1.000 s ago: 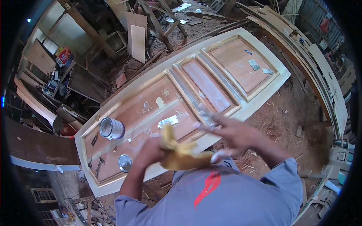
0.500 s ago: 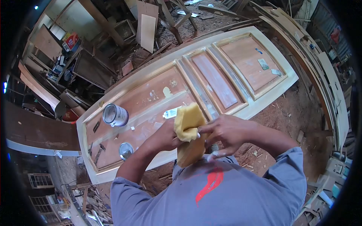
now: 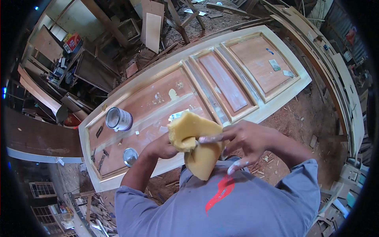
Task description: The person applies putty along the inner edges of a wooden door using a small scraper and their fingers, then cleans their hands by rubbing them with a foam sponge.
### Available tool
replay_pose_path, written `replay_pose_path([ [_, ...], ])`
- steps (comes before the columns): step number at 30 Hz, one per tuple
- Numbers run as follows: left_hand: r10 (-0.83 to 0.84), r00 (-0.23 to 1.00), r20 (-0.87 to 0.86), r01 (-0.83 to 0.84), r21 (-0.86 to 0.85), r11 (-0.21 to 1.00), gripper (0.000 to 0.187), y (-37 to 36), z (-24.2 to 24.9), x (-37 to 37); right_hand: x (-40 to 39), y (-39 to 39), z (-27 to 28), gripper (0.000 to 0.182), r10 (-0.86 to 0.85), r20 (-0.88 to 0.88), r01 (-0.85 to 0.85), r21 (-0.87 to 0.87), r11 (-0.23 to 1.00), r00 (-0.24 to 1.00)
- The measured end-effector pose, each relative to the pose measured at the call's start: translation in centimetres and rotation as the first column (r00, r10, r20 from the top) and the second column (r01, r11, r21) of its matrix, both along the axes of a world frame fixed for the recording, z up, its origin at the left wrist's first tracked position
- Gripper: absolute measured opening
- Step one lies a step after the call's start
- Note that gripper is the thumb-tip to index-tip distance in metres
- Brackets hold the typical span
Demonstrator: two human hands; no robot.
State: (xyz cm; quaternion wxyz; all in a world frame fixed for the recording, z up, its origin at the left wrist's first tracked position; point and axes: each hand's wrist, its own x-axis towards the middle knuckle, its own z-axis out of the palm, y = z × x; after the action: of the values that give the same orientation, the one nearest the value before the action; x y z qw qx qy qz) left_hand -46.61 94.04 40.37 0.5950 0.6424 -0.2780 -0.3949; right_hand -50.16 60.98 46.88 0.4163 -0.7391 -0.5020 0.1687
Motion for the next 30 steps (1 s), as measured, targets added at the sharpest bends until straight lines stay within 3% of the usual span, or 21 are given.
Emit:
replay_pose_path([
  [3,0.120,0.993,0.013,-0.118,0.282,0.952,0.051,1.7,2.2,0.2,0.0,-1.1,-0.4,0.042,-0.124,0.162,0.117,0.048,0.992,0.979],
  [4,0.060,0.996,0.067,-0.075,0.256,0.964,0.062,2.9,1.2,0.2,-0.1,-1.1,-0.1,0.043,-0.111,0.132,0.112,-0.002,0.994,0.985],
  [7,0.023,0.986,-0.163,-0.038,-0.094,0.995,0.079,2.7,0.6,-0.7,0.1,-0.6,-1.5,0.042,-0.124,0.189,0.135,-0.045,0.990,0.974],
  [8,-0.073,0.985,-0.154,0.021,-0.311,0.950,0.082,1.8,0.3,-0.6,0.2,-0.3,-1.9,0.044,-0.125,0.211,0.140,-0.054,0.989,0.969],
  [10,0.053,0.971,-0.233,-0.097,-0.184,0.978,0.081,-1.2,3.8,-0.8,0.4,0.1,-2.4,0.042,-0.131,0.247,0.165,-0.122,0.979,0.960],
  [13,0.065,0.979,-0.196,-0.133,-0.354,0.926,0.082,-3.1,1.2,-0.4,0.5,0.0,-3.1,0.042,-0.175,0.236,0.207,-0.118,0.971,0.956],
  [14,0.024,0.878,-0.478,-0.266,-0.446,0.855,0.081,-3.2,1.1,-0.7,0.5,0.1,-3.2,0.042,-0.190,0.239,0.214,-0.077,0.974,0.952],
  [16,0.027,0.610,-0.792,-0.509,-0.365,0.779,0.065,-3.5,-1.1,-0.5,0.6,0.5,-3.5,0.044,-0.225,0.236,0.232,-0.001,0.973,0.945],
  [18,0.356,0.874,-0.330,-0.438,-0.220,0.872,0.055,-5.5,-0.3,-1.8,0.9,1.6,-3.8,0.044,-0.202,0.230,0.210,-0.015,0.977,0.952],
  [19,0.436,0.899,-0.027,-0.436,-0.127,0.891,0.051,-6.8,0.1,-2.5,0.9,2.1,-4.1,0.044,-0.188,0.223,0.198,-0.023,0.980,0.956],
  [20,0.564,0.800,0.205,-0.547,-0.136,0.826,0.035,-8.0,-0.8,-2.7,0.9,2.5,-5.2,0.044,-0.209,0.249,0.202,0.053,0.978,0.946],
  [23,0.517,0.810,0.278,-0.538,0.000,0.843,0.025,-7.4,-1.6,-2.6,0.7,2.9,-3.7,0.043,-0.128,0.271,0.193,-0.230,0.954,0.954],
  [24,0.604,0.741,0.294,-0.606,-0.095,0.790,0.030,-8.0,-2.0,-2.6,0.7,3.2,-3.4,0.044,-0.109,0.290,0.184,-0.242,0.953,0.951],
  [28,0.674,0.738,0.026,-0.674,-0.031,0.738,0.037,-7.9,-3.3,-0.8,1.0,3.9,-3.3,0.049,-0.044,0.404,0.156,-0.247,0.956,0.914],
  [30,0.707,0.647,-0.286,-0.744,-0.033,0.667,0.034,-8.6,-2.9,-0.5,1.1,3.9,-3.3,0.054,-0.052,0.473,0.172,-0.214,0.962,0.880],
])
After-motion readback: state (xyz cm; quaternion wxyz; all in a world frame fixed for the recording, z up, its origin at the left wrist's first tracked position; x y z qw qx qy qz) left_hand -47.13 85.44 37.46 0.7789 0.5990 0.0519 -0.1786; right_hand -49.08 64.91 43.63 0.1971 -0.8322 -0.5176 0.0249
